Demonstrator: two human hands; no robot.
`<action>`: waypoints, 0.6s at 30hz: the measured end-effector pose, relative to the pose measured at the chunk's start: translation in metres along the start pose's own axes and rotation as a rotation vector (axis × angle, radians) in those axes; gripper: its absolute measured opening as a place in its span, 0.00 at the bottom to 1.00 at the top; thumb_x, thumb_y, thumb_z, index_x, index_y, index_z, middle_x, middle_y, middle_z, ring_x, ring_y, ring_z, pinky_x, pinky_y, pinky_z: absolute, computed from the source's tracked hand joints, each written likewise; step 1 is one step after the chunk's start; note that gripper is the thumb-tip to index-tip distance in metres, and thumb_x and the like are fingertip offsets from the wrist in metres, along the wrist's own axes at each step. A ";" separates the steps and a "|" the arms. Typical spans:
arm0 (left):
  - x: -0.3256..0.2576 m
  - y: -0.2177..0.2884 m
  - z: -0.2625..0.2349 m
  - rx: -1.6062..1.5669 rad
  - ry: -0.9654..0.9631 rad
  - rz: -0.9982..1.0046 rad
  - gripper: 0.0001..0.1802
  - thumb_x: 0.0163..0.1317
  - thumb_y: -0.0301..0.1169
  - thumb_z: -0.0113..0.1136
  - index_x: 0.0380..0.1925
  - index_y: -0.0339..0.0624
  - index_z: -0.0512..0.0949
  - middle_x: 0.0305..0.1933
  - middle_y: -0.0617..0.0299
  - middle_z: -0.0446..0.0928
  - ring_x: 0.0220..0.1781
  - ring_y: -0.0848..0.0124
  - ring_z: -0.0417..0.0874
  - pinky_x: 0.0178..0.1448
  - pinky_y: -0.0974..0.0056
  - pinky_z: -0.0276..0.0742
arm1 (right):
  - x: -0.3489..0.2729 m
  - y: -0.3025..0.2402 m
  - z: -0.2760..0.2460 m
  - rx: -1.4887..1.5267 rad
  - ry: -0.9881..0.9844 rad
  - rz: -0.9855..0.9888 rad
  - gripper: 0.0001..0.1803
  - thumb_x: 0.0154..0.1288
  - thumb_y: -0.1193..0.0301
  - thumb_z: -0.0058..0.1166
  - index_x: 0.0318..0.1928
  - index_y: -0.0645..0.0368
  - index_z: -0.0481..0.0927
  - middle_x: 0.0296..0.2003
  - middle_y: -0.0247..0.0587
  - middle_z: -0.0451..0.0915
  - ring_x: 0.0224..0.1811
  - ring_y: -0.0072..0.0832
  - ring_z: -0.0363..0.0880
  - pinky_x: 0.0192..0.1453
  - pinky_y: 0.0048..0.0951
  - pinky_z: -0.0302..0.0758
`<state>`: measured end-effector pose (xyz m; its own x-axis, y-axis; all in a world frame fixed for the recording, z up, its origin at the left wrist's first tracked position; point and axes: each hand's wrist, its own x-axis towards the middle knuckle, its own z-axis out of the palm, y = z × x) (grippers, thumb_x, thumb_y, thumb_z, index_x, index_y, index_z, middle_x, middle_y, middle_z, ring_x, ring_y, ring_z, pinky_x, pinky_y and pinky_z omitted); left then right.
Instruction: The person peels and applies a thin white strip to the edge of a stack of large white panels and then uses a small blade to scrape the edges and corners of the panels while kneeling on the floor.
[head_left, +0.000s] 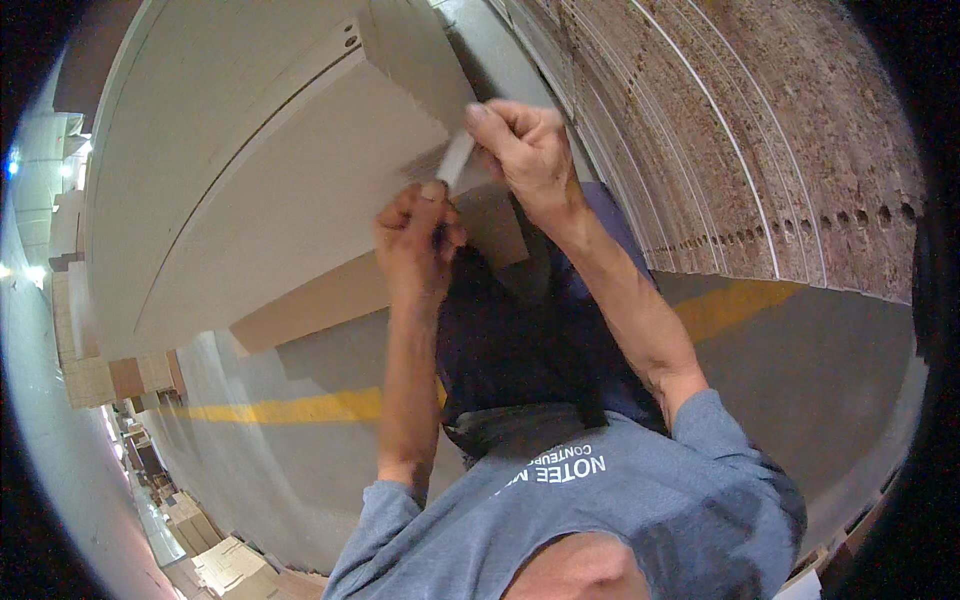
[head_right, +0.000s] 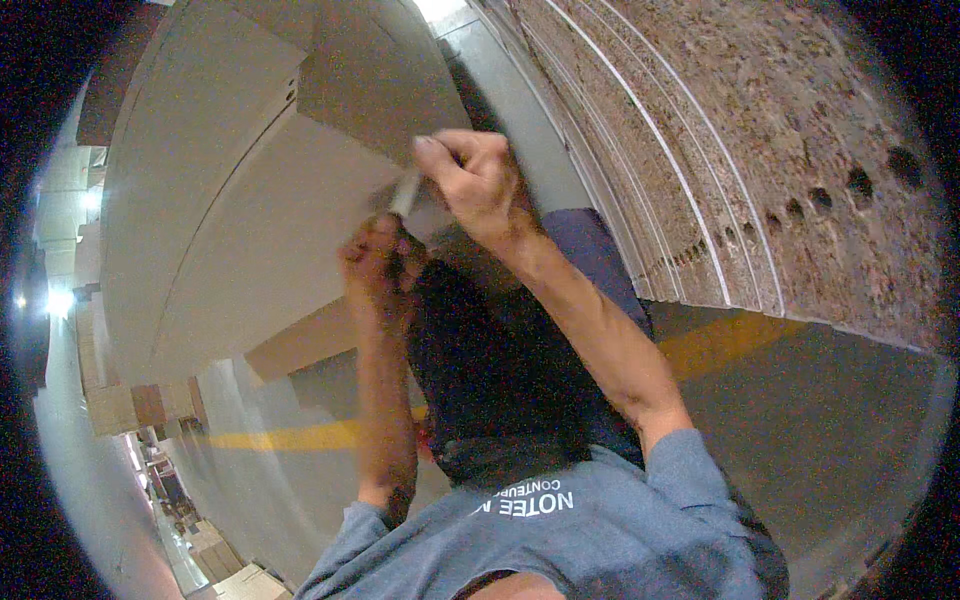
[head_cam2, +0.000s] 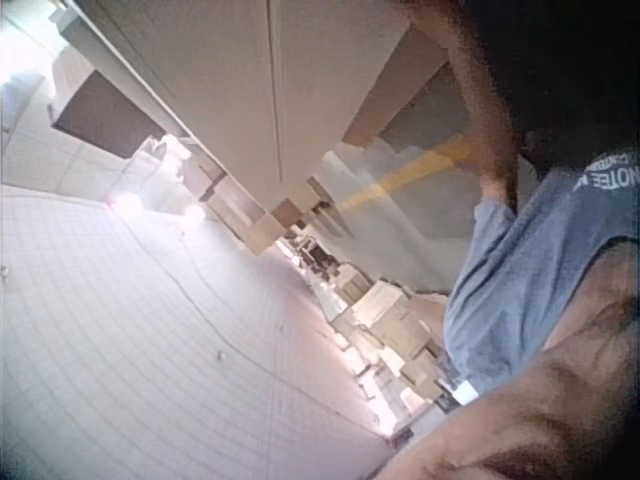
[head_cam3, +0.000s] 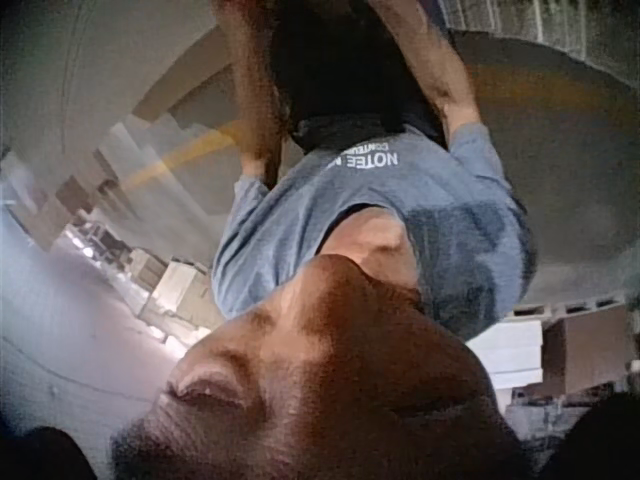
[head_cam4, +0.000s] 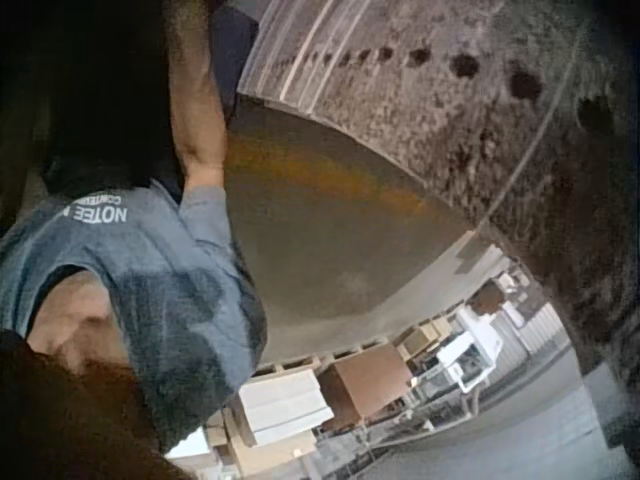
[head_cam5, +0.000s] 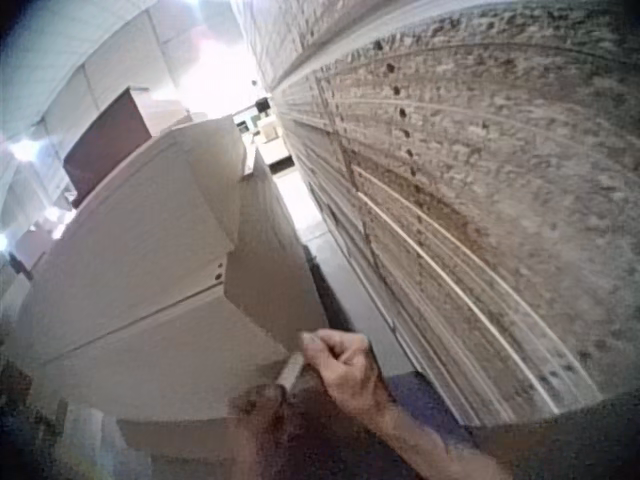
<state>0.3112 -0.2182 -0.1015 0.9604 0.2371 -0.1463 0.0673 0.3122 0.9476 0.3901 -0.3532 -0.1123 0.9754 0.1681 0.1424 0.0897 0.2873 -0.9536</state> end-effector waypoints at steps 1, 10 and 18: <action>0.004 0.000 -0.001 0.013 -0.001 0.025 0.11 0.62 0.33 0.59 0.23 0.38 0.76 0.20 0.65 0.73 0.18 0.76 0.72 0.19 0.73 0.59 | 0.003 -0.013 0.006 -0.033 0.003 -0.041 0.22 0.66 0.61 0.49 0.17 0.59 0.68 0.14 0.25 0.61 0.19 0.16 0.57 0.22 0.26 0.56; 0.006 -0.056 -0.014 0.094 0.026 -0.078 0.13 0.62 0.35 0.61 0.23 0.39 0.76 0.20 0.66 0.73 0.16 0.78 0.70 0.19 0.74 0.58 | -0.018 0.066 -0.019 -0.028 0.050 0.100 0.21 0.66 0.61 0.48 0.19 0.60 0.69 0.15 0.26 0.63 0.20 0.16 0.59 0.23 0.24 0.56; -0.013 -0.022 0.029 0.097 0.215 0.056 0.13 0.64 0.33 0.58 0.22 0.41 0.73 0.16 0.66 0.68 0.14 0.78 0.64 0.17 0.73 0.56 | 0.012 0.020 -0.006 -0.107 -0.087 -0.039 0.18 0.65 0.63 0.49 0.19 0.57 0.69 0.16 0.22 0.61 0.19 0.12 0.56 0.22 0.19 0.52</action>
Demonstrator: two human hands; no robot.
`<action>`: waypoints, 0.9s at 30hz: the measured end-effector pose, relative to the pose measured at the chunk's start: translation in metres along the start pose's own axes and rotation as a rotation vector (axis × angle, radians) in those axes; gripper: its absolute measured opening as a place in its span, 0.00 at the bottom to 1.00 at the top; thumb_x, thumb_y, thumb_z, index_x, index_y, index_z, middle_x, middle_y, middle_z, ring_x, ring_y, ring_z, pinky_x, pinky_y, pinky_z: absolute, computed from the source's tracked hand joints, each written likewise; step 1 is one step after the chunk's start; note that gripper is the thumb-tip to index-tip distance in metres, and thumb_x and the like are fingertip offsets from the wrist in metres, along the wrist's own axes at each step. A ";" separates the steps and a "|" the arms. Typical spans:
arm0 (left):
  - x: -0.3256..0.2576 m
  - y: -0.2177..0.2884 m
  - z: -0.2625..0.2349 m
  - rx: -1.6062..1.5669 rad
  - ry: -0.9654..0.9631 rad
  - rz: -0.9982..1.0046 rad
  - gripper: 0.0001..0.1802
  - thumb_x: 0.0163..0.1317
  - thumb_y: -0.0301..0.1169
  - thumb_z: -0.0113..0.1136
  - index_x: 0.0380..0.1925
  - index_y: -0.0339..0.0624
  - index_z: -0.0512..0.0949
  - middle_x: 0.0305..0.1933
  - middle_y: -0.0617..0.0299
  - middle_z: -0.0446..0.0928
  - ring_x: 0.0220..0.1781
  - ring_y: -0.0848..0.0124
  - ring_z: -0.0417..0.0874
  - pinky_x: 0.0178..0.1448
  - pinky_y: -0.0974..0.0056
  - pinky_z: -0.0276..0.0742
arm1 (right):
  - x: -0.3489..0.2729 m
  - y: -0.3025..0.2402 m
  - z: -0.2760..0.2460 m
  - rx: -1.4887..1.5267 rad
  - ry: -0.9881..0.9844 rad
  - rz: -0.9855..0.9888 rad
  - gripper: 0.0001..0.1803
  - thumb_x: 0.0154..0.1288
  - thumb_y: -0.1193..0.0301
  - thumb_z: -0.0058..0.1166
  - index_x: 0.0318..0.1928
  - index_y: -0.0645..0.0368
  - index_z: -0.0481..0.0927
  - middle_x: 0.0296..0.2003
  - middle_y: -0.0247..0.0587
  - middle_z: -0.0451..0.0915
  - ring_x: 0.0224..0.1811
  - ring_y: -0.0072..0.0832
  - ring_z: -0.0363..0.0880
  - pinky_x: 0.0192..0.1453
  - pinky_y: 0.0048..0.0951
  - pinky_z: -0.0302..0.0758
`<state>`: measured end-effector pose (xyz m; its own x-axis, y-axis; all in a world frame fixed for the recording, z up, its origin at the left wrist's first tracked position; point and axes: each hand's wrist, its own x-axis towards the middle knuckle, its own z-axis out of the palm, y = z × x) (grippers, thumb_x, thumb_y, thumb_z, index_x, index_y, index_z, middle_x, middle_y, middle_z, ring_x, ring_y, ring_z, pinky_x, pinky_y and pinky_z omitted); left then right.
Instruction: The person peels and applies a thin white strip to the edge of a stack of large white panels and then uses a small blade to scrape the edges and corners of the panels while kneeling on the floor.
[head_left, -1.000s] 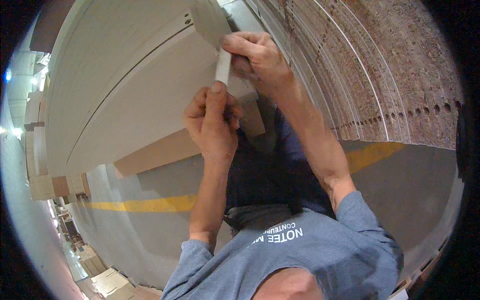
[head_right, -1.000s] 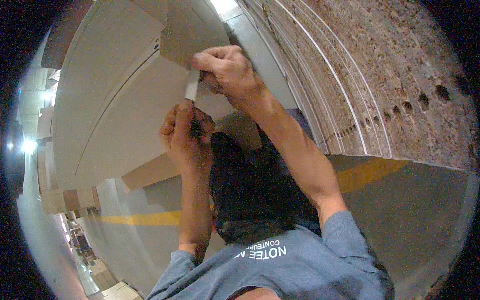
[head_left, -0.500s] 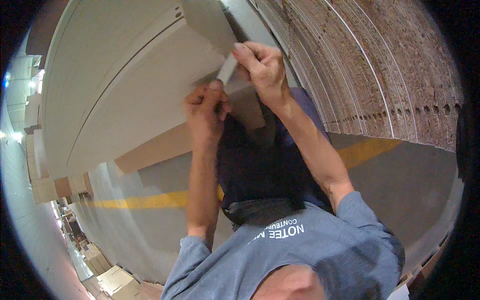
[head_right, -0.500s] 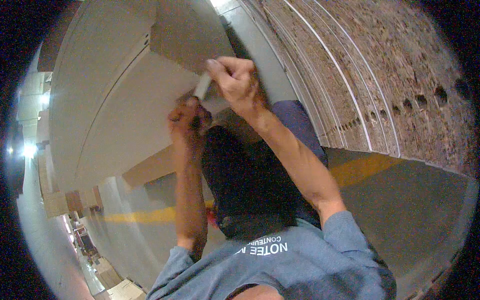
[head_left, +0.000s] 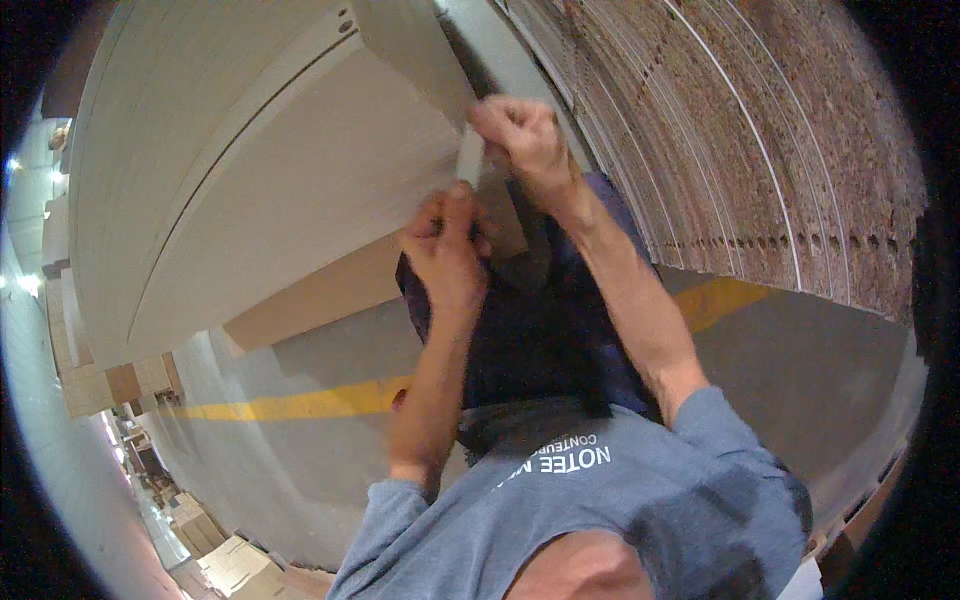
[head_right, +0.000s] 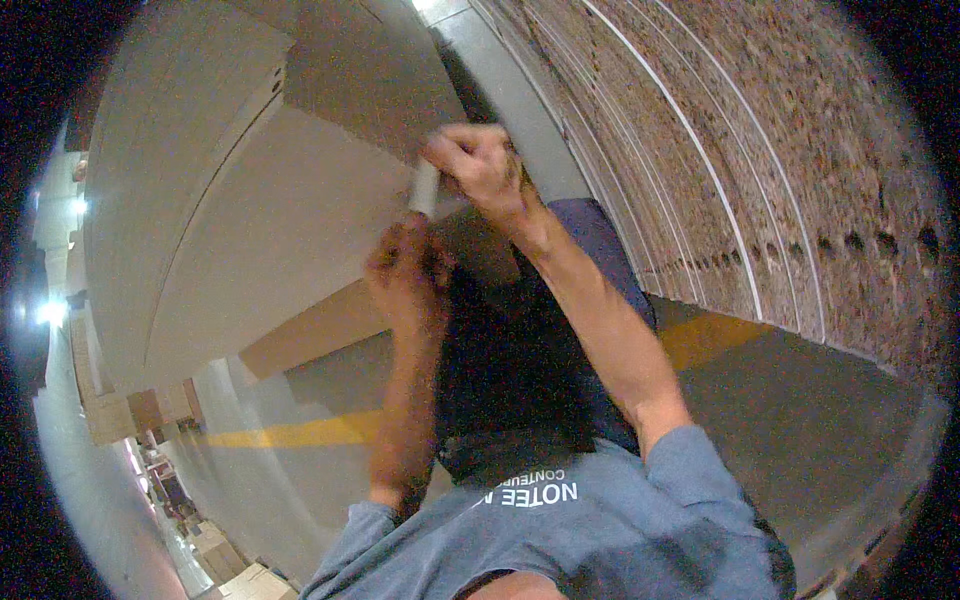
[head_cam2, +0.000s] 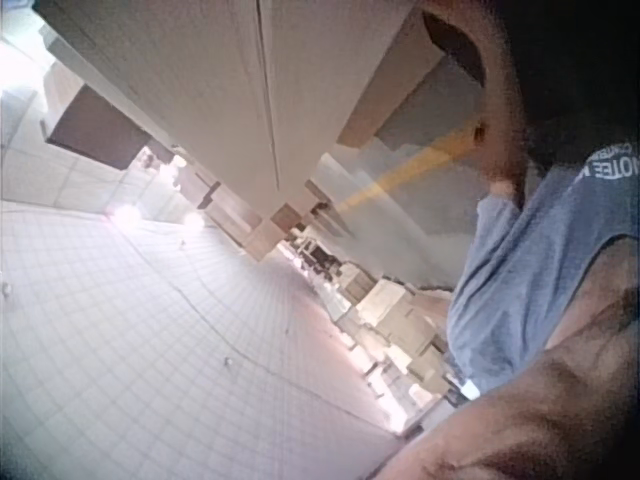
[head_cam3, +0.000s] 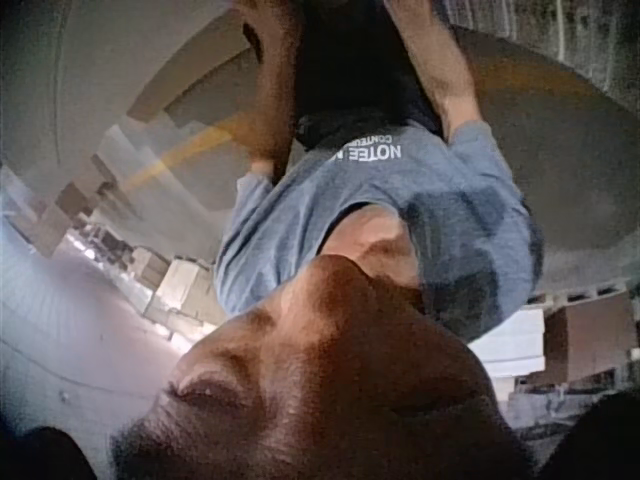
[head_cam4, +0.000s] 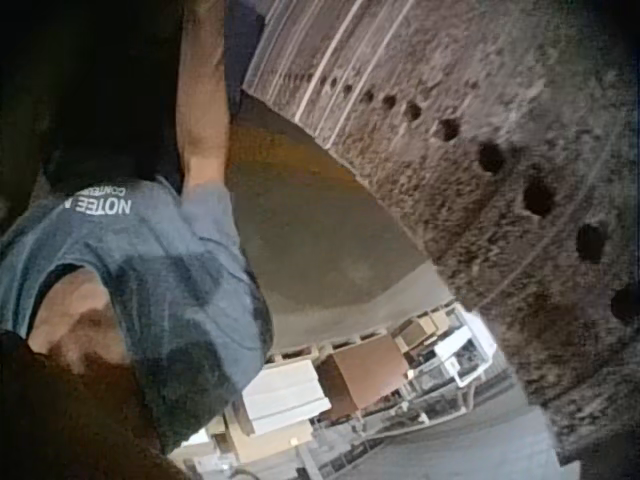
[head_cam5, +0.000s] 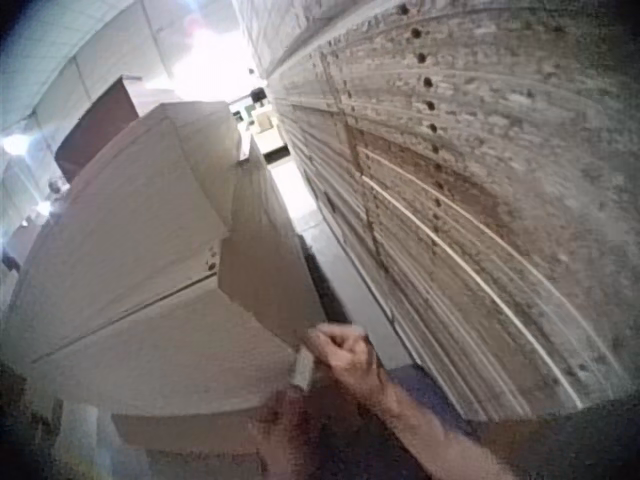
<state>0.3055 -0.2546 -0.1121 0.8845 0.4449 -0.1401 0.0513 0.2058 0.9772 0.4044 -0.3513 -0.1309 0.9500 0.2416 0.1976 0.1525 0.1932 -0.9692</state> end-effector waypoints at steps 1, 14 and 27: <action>-0.001 -0.020 0.006 0.036 0.041 -0.060 0.13 0.63 0.33 0.58 0.21 0.41 0.73 0.16 0.66 0.68 0.14 0.78 0.64 0.17 0.72 0.56 | -0.005 0.029 -0.008 0.084 0.024 0.067 0.18 0.64 0.62 0.50 0.19 0.56 0.69 0.16 0.22 0.60 0.19 0.11 0.55 0.22 0.19 0.51; 0.013 -0.002 0.015 0.086 0.003 0.046 0.15 0.63 0.34 0.57 0.20 0.39 0.74 0.17 0.65 0.71 0.15 0.79 0.66 0.19 0.72 0.58 | 0.009 0.004 -0.011 0.185 0.019 0.099 0.17 0.64 0.61 0.50 0.19 0.54 0.70 0.16 0.21 0.60 0.18 0.13 0.55 0.21 0.21 0.49; 0.032 0.001 0.013 0.050 -0.281 -0.041 0.11 0.63 0.36 0.59 0.23 0.43 0.76 0.18 0.66 0.72 0.15 0.78 0.67 0.17 0.74 0.57 | -0.013 -0.012 -0.030 0.023 0.254 0.023 0.23 0.66 0.58 0.50 0.20 0.63 0.70 0.13 0.31 0.63 0.18 0.23 0.59 0.22 0.33 0.60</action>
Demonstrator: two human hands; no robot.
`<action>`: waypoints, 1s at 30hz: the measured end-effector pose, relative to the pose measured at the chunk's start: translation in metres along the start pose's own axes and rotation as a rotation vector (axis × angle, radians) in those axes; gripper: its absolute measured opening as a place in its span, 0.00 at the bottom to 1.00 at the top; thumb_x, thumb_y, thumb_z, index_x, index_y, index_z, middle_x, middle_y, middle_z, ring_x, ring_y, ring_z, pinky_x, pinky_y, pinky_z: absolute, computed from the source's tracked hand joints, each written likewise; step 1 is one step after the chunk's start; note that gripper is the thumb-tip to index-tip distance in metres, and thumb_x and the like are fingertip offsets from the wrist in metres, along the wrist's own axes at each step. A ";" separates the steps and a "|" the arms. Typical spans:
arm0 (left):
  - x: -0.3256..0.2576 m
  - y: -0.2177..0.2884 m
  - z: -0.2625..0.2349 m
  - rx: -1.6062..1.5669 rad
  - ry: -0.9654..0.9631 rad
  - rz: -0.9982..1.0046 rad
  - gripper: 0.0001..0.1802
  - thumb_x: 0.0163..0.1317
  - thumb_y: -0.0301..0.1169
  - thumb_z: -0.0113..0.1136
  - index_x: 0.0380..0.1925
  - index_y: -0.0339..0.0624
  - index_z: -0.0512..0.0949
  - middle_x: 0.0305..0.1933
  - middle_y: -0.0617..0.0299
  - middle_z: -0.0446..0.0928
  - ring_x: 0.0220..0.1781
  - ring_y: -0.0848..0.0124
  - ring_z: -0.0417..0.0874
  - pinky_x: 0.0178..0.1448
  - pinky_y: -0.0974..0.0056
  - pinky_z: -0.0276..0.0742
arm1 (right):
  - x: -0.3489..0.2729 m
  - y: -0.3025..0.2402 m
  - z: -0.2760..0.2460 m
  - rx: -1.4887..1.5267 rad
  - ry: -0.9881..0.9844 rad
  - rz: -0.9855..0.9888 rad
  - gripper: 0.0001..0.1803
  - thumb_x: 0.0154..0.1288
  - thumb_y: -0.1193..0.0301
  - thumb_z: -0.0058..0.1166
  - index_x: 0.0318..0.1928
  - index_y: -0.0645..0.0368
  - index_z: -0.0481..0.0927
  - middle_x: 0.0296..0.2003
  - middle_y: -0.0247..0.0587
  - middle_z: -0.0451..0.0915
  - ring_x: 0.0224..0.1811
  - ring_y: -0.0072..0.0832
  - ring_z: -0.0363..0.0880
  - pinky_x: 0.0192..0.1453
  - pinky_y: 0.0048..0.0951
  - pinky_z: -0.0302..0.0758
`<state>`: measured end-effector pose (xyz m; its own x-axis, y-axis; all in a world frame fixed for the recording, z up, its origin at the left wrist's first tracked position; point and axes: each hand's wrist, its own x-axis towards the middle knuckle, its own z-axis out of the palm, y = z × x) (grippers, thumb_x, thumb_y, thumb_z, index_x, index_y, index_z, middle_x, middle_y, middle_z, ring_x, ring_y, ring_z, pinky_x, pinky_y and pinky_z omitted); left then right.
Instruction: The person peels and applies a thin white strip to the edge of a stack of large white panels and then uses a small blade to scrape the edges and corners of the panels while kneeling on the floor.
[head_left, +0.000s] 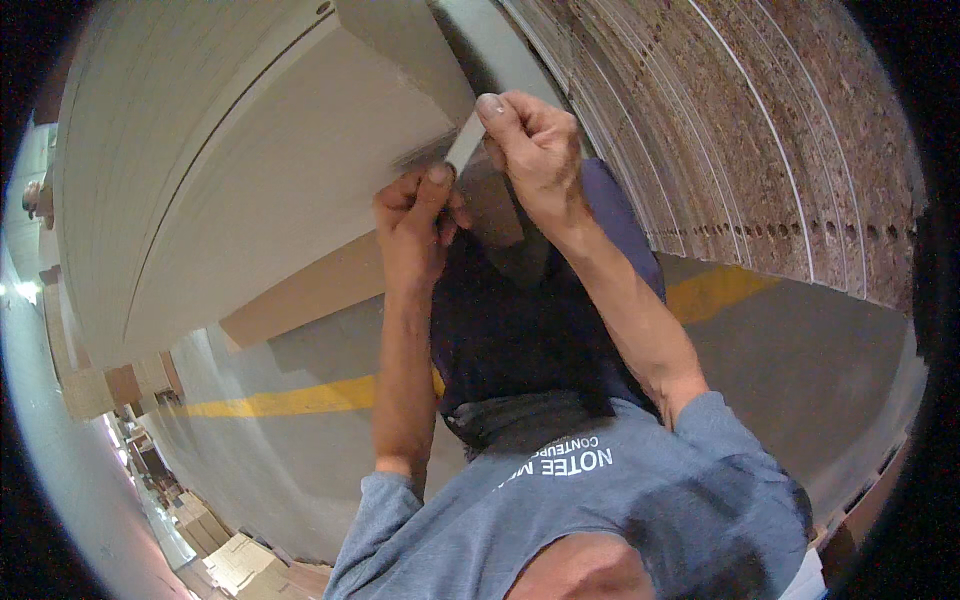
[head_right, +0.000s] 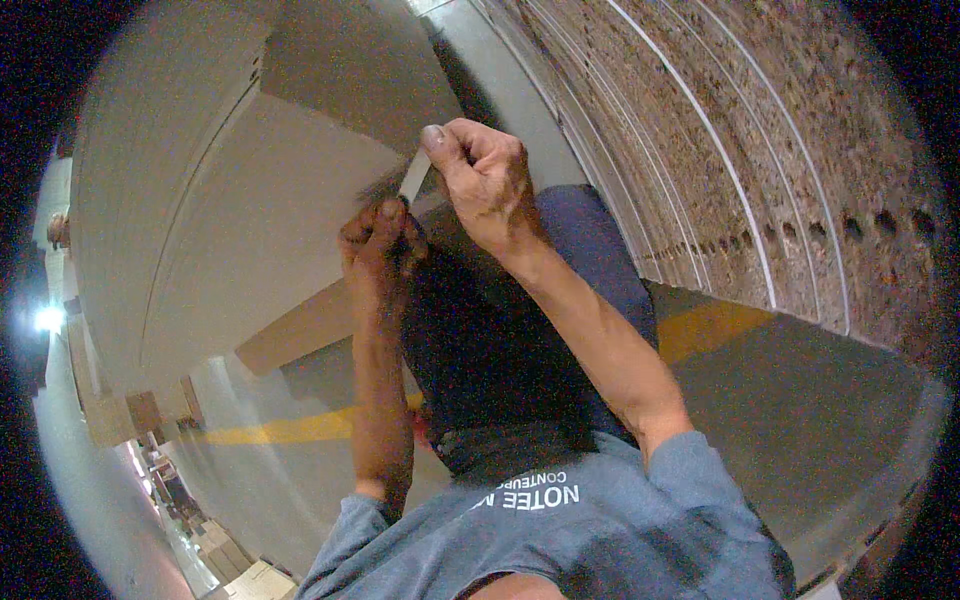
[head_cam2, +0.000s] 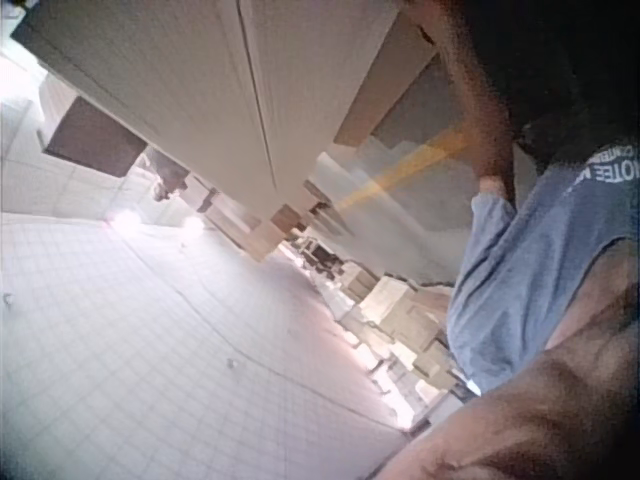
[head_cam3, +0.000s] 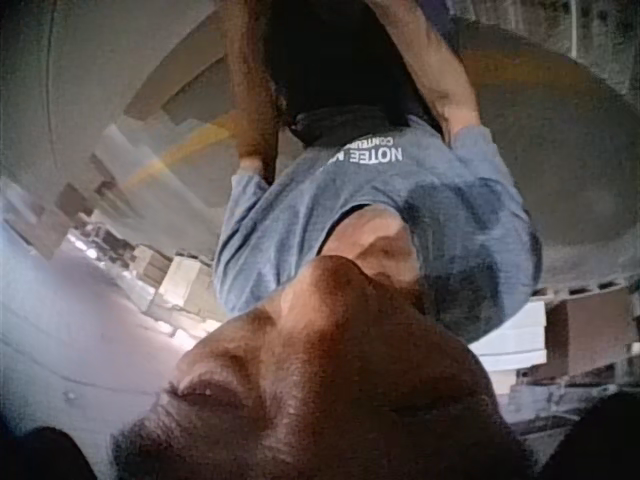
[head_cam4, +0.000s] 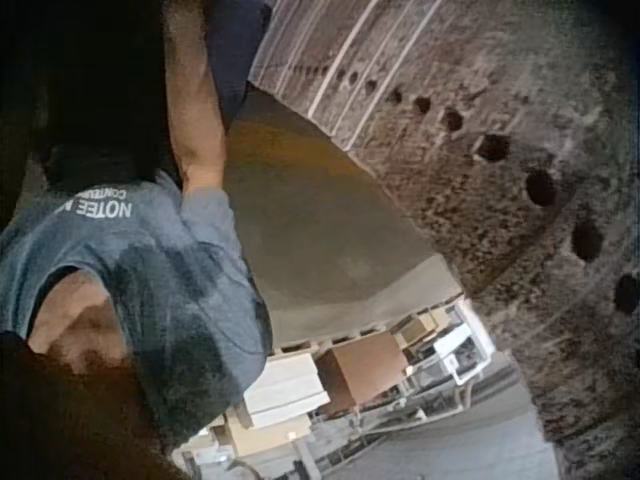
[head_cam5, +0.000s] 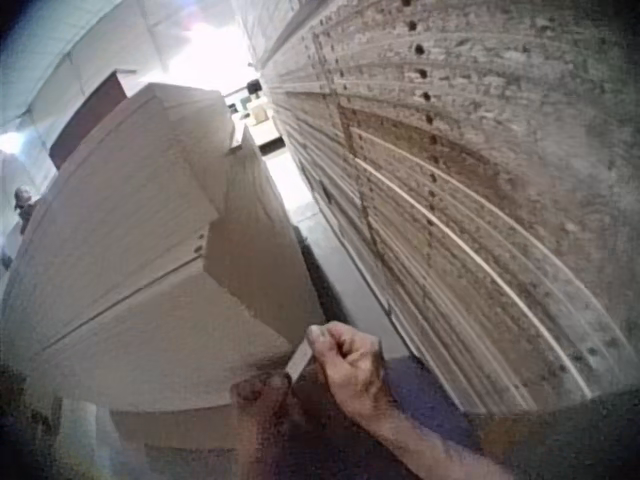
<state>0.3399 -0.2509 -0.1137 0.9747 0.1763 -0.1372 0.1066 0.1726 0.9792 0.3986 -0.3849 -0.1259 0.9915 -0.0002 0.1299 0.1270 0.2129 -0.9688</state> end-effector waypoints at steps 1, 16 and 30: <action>0.005 -0.018 -0.009 0.061 -0.006 -0.054 0.11 0.63 0.35 0.59 0.23 0.43 0.76 0.18 0.66 0.72 0.16 0.78 0.67 0.18 0.73 0.58 | -0.001 0.015 0.000 -0.054 0.039 0.025 0.23 0.66 0.57 0.50 0.21 0.63 0.71 0.14 0.32 0.65 0.18 0.23 0.60 0.23 0.33 0.61; -0.053 -0.107 -0.109 -0.124 0.385 -0.071 0.14 0.67 0.33 0.52 0.22 0.40 0.71 0.17 0.61 0.71 0.18 0.74 0.66 0.24 0.69 0.61 | 0.015 -0.046 0.000 0.038 -0.107 -0.561 0.39 0.63 0.56 0.55 0.66 0.68 0.58 0.64 0.52 0.63 0.65 0.37 0.64 0.67 0.34 0.61; -0.057 -0.124 -0.127 -0.431 0.532 0.068 0.13 0.68 0.32 0.51 0.23 0.41 0.68 0.18 0.61 0.69 0.18 0.73 0.64 0.25 0.68 0.62 | -0.096 0.107 -0.002 -0.567 -0.323 -0.146 0.47 0.54 0.64 0.63 0.68 0.65 0.51 0.65 0.62 0.57 0.67 0.54 0.58 0.67 0.43 0.61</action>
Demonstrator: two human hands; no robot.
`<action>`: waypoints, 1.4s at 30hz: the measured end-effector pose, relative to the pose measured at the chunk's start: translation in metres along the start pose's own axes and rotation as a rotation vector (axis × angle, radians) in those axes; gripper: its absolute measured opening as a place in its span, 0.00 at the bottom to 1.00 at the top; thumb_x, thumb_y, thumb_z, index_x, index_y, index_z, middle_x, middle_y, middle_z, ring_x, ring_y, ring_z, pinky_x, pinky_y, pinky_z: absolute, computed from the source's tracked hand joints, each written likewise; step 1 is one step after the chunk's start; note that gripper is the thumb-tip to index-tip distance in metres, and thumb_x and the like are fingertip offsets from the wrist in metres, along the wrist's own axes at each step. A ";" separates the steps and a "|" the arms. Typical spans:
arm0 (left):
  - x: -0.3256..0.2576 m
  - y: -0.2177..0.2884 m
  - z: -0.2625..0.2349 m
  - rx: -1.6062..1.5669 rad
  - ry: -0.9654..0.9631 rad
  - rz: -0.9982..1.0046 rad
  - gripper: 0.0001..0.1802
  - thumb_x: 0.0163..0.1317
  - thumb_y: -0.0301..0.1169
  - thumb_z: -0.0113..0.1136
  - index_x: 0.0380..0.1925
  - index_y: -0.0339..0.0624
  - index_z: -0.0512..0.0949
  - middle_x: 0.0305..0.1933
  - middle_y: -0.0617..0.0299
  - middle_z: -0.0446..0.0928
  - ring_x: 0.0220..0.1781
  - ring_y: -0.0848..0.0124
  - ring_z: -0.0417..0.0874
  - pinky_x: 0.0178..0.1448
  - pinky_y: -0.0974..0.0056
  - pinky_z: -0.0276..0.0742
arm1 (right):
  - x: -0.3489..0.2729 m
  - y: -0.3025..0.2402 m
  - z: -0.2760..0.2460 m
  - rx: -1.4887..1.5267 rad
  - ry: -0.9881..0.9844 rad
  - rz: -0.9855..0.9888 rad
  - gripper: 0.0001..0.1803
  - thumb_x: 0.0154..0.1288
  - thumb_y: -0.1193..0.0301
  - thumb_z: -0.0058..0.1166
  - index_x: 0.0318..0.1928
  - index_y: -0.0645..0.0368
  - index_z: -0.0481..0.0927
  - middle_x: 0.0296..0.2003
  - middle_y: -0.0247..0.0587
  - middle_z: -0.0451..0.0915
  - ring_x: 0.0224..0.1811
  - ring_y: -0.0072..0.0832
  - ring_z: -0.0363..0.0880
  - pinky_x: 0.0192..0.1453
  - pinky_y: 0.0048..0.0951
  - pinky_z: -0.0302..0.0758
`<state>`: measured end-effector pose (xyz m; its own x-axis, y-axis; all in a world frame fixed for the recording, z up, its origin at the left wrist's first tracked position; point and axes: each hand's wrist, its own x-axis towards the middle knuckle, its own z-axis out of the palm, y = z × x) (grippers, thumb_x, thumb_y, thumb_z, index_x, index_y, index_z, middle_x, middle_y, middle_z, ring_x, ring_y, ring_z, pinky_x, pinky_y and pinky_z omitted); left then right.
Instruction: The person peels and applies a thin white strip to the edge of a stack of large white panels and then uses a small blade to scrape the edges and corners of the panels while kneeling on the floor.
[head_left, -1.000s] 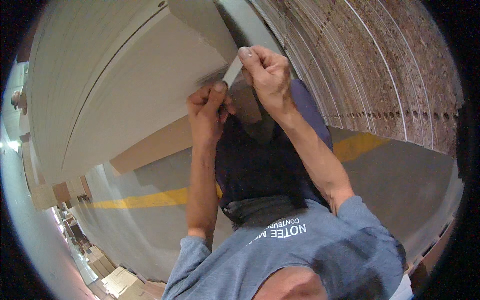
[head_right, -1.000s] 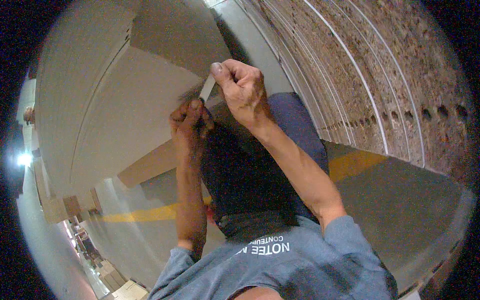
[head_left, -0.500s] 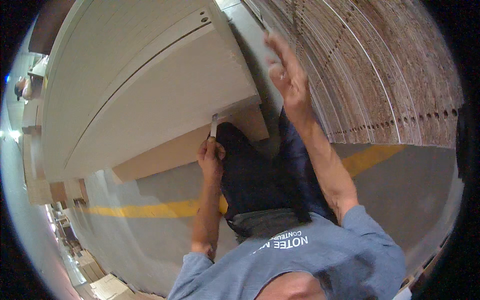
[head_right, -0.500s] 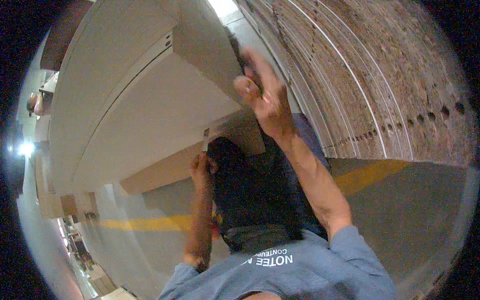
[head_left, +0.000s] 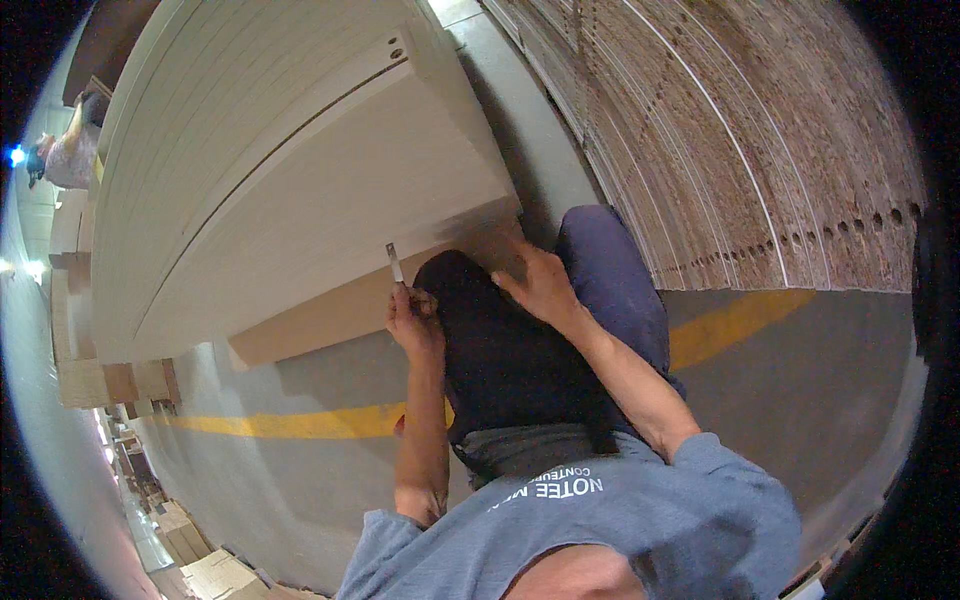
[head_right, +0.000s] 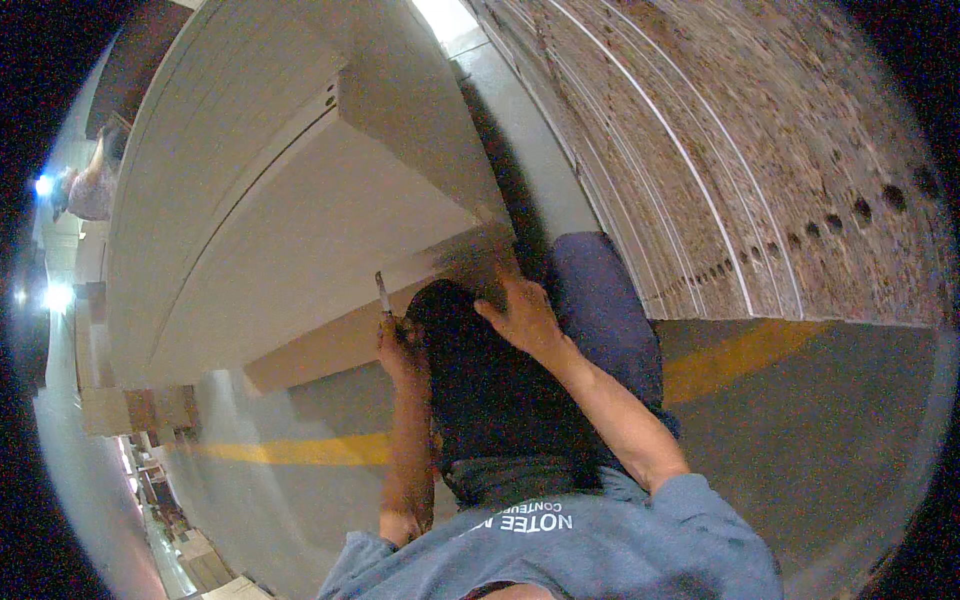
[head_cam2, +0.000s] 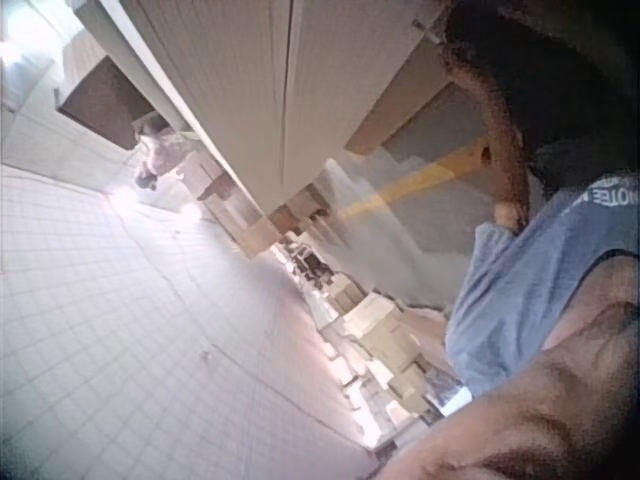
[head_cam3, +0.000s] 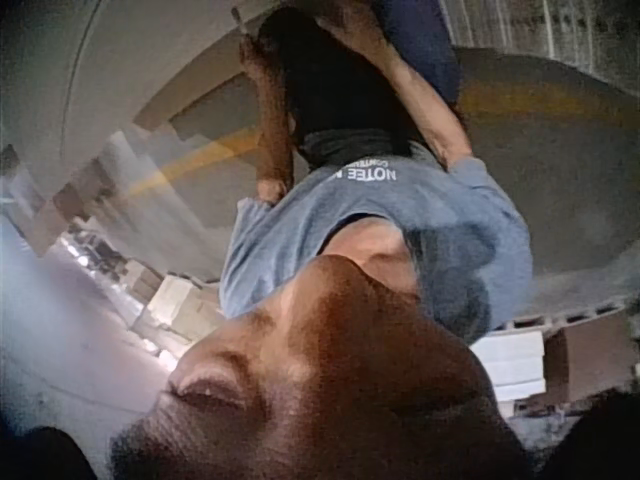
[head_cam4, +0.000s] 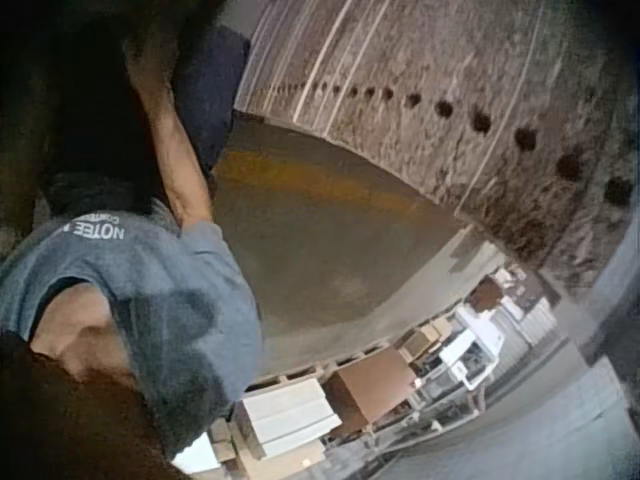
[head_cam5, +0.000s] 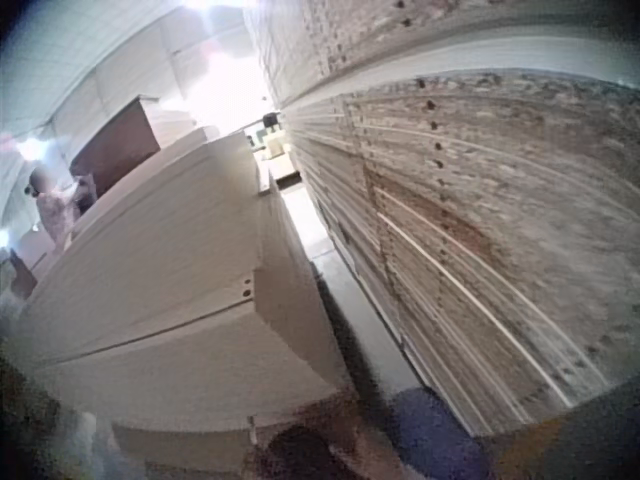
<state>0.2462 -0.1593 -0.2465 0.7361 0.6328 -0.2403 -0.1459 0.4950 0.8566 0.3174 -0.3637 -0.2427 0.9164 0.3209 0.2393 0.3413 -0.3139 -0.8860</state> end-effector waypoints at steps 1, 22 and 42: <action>0.000 0.001 -0.003 0.021 0.013 0.007 0.14 0.68 0.33 0.49 0.23 0.42 0.68 0.18 0.62 0.68 0.18 0.74 0.64 0.25 0.68 0.61 | 0.001 0.006 0.003 0.022 0.037 0.026 0.47 0.53 0.64 0.64 0.68 0.64 0.53 0.64 0.61 0.59 0.65 0.53 0.60 0.66 0.43 0.63; 0.001 0.010 -0.010 0.183 -0.017 0.007 0.10 0.68 0.32 0.51 0.27 0.41 0.69 0.21 0.63 0.69 0.22 0.75 0.67 0.27 0.70 0.63 | 0.042 -0.054 -0.001 0.153 0.387 -0.253 0.28 0.65 0.68 0.51 0.64 0.61 0.64 0.63 0.50 0.65 0.63 0.47 0.65 0.68 0.41 0.60; 0.000 0.013 -0.008 0.220 -0.034 0.073 0.11 0.65 0.32 0.55 0.25 0.42 0.71 0.21 0.62 0.72 0.20 0.75 0.69 0.25 0.71 0.64 | 0.055 -0.031 0.030 1.860 0.245 0.463 0.28 0.61 0.64 0.60 0.60 0.45 0.67 0.46 0.29 0.73 0.43 0.24 0.71 0.52 0.27 0.73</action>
<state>0.2386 -0.1484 -0.2393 0.7511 0.6400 -0.1619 -0.0544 0.3044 0.9510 0.3511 -0.3094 -0.2141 0.9177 0.3396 -0.2063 -0.3641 0.9266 -0.0943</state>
